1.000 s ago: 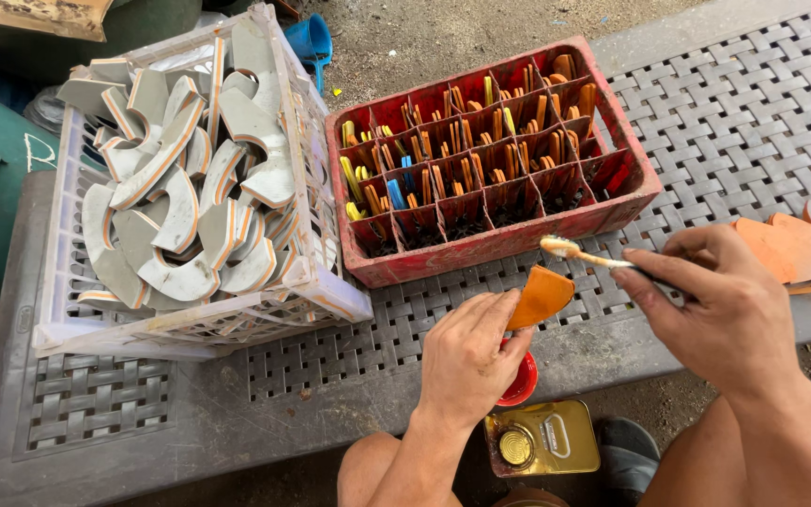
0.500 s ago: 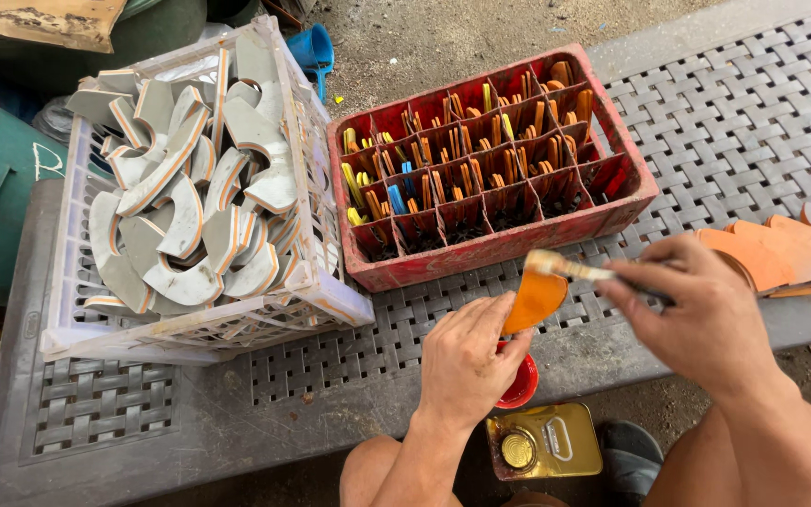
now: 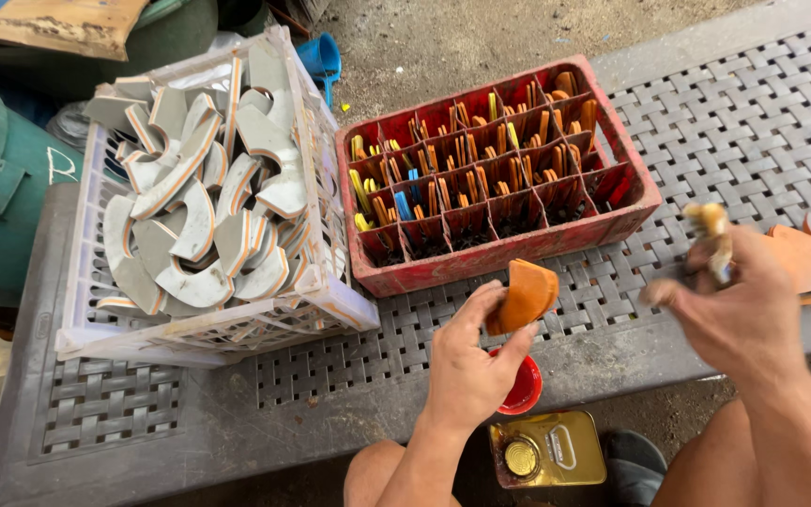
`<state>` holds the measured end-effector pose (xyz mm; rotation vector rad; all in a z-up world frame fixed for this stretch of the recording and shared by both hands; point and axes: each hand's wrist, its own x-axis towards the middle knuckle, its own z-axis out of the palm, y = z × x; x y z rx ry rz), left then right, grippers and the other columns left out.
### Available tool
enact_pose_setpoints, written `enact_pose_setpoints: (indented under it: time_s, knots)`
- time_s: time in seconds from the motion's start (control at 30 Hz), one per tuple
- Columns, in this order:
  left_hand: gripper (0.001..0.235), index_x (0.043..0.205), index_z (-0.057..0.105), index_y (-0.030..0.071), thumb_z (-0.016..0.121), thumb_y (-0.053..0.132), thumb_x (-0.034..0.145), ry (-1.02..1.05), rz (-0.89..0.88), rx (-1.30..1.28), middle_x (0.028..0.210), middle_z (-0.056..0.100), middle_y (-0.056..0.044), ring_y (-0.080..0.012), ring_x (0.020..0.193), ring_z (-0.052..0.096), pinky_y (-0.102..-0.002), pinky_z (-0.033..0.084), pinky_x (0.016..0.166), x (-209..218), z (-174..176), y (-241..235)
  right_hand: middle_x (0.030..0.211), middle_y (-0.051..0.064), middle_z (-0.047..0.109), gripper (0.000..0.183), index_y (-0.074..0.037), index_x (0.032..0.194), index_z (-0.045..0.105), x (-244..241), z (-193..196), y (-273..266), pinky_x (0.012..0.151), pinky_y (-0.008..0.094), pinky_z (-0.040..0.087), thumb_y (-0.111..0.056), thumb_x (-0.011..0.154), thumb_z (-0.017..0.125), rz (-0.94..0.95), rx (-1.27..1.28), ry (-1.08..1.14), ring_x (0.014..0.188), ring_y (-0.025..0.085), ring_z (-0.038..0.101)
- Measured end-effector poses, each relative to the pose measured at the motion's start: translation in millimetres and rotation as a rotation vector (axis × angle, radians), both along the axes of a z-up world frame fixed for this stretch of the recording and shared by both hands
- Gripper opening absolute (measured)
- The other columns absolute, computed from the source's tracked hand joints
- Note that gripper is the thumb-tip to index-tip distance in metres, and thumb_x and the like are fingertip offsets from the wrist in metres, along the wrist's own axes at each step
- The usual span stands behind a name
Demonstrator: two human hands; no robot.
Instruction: The person paints curved ceramic pieces orange using a small brush dipped in a red cup of paint. They handle each piece one at a time, apply paint to the surface, and place the finished pieces into a red crate with compartments.
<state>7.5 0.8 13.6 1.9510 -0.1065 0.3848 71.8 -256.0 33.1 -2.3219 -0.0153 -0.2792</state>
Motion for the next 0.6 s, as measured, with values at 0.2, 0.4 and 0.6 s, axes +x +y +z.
enact_pose_setpoints:
  time_s: [0.2,0.4,0.6]
  knots:
    - [0.062,0.143,0.051,0.006,0.078,0.031,0.092,0.323,-0.349,-1.210,0.159,0.044,-0.016,-0.0264,0.151,0.042,-0.042,0.038,0.126,1,-11,-6,0.102,0.007,0.077,0.041,-0.001,0.106,0.063,-30,-27,54,0.046,0.023,0.046,-0.014,0.076,0.088,0.273,0.638,0.246,0.053,0.004,0.050]
    - [0.053,0.139,0.054,0.007,0.070,0.033,0.096,0.231,-0.377,-1.395,0.159,0.042,-0.018,-0.0280,0.148,0.043,-0.047,0.044,0.119,2,-7,-12,0.068,-0.004,0.060,0.043,-0.003,0.110,0.071,-41,-24,75,0.045,0.020,0.030,-0.010,0.072,0.089,0.359,0.777,0.256,0.051,0.000,0.035]
    - [0.045,0.133,0.057,0.006,0.071,0.031,0.098,0.234,-0.367,-1.416,0.156,0.047,-0.017,-0.0269,0.142,0.049,-0.048,0.046,0.115,4,-3,-14,0.052,-0.010,0.041,0.049,-0.003,0.115,0.074,-38,-16,85,0.045,0.022,0.023,-0.011,0.069,0.091,0.272,0.657,0.229,0.049,0.001,0.032]
